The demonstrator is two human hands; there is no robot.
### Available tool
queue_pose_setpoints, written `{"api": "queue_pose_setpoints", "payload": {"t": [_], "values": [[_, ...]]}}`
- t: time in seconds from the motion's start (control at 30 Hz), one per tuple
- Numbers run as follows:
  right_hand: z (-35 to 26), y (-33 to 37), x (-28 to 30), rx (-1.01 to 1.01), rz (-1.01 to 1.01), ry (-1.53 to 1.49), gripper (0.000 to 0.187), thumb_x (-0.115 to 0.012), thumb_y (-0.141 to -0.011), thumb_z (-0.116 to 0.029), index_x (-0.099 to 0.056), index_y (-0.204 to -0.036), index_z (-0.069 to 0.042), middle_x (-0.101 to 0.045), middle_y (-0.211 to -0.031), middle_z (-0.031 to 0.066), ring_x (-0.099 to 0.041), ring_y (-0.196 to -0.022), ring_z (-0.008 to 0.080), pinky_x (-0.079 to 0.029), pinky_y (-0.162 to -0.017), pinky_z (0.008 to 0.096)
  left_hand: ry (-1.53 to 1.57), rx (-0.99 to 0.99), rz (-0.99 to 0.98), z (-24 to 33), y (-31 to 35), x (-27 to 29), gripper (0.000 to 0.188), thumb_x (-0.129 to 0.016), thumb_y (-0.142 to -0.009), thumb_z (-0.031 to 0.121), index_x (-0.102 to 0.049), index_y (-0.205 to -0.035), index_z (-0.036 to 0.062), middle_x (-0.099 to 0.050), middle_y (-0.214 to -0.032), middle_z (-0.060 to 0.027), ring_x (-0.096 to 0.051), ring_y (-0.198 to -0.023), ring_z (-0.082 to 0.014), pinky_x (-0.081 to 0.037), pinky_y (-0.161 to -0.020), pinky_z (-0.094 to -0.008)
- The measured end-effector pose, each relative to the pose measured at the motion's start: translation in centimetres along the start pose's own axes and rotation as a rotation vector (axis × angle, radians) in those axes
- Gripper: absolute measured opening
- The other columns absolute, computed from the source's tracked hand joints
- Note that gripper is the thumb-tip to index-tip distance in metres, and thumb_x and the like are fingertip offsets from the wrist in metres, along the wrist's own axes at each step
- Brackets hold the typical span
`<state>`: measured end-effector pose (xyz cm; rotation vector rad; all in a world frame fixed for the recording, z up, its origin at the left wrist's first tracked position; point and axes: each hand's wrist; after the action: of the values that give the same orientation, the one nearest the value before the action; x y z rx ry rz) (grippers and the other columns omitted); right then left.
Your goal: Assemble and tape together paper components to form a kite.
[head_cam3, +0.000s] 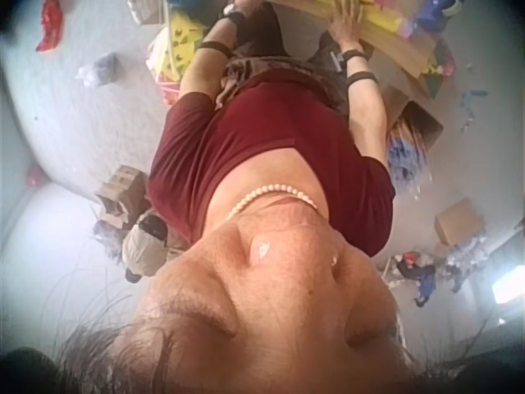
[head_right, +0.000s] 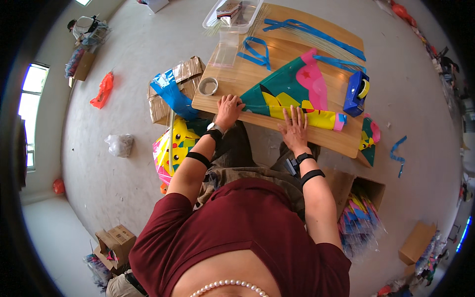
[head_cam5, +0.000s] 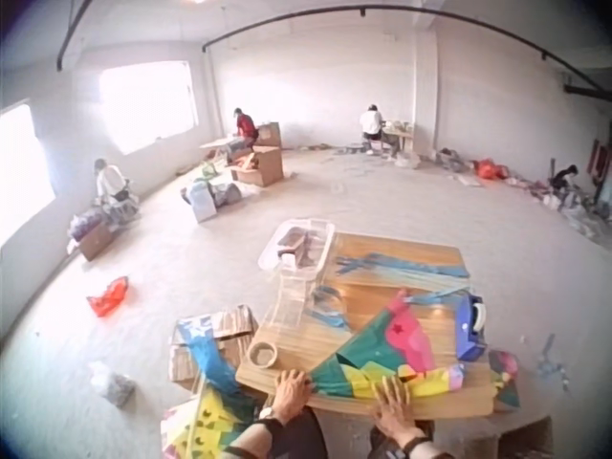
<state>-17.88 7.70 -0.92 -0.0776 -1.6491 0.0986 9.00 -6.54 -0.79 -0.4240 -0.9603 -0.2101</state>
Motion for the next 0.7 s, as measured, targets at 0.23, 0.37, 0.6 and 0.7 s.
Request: {"api": "queue_pose_setpoints", "payload": {"t": [0.23,0.37,0.6,0.7], "values": [[0.0,0.2,0.2,0.006,0.032,-0.005,0.066,-0.042,-0.105,-0.05,-0.025,-0.163,-0.023,-0.021,-0.169,0.0109,-0.016,-0.156,0.0336,-0.01,-0.125,0.0561,0.073,-0.104,-0.101,-0.7,-0.7,0.4,0.017,-0.071,-0.09,0.023,-0.064,-0.093,0.0066,-0.062,-0.099,-0.0125,-0.054,-0.104,-0.0369,-0.043,-0.092,-0.0465],[0.0,0.2,0.3,0.016,0.053,-0.034,0.066,-0.047,-0.104,-0.048,-0.027,-0.162,-0.024,-0.023,-0.168,0.011,-0.018,-0.155,0.0342,-0.011,-0.124,0.0568,0.067,-0.151,-0.131,-0.9,-1.1,0.9,0.017,-0.069,-0.091,0.021,-0.063,-0.092,0.0053,-0.062,-0.097,-0.0135,-0.054,-0.101,-0.0376,-0.044,-0.091,-0.0463],[-0.2,0.2,0.5,0.024,0.085,-0.045,0.067,-0.051,-0.102,-0.046,-0.028,-0.162,-0.024,-0.026,-0.166,0.0111,-0.022,-0.154,0.0345,-0.013,-0.124,0.0576,0.045,-0.222,-0.142,-1.1,-1.4,1.1,0.016,-0.066,-0.093,0.019,-0.062,-0.092,0.004,-0.061,-0.095,-0.0155,-0.055,-0.098,-0.0379,-0.044,-0.09,-0.0466],[-0.4,0.2,0.7,0.019,0.08,-0.048,0.067,-0.051,-0.102,-0.046,-0.029,-0.161,-0.024,-0.027,-0.166,0.0111,-0.022,-0.154,0.0342,-0.013,-0.124,0.0575,0.016,-0.246,-0.125,-1.1,-1.5,1.1,0.017,-0.065,-0.093,0.02,-0.062,-0.092,0.0041,-0.061,-0.095,-0.0159,-0.055,-0.098,-0.0381,-0.043,-0.09,-0.0467]]}}
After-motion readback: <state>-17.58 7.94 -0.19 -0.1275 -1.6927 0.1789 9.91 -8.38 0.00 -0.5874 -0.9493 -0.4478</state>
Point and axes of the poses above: each hand's wrist, its own y-axis away from the middle knuckle, its own x-axis out of the back of the hand, z = x × y
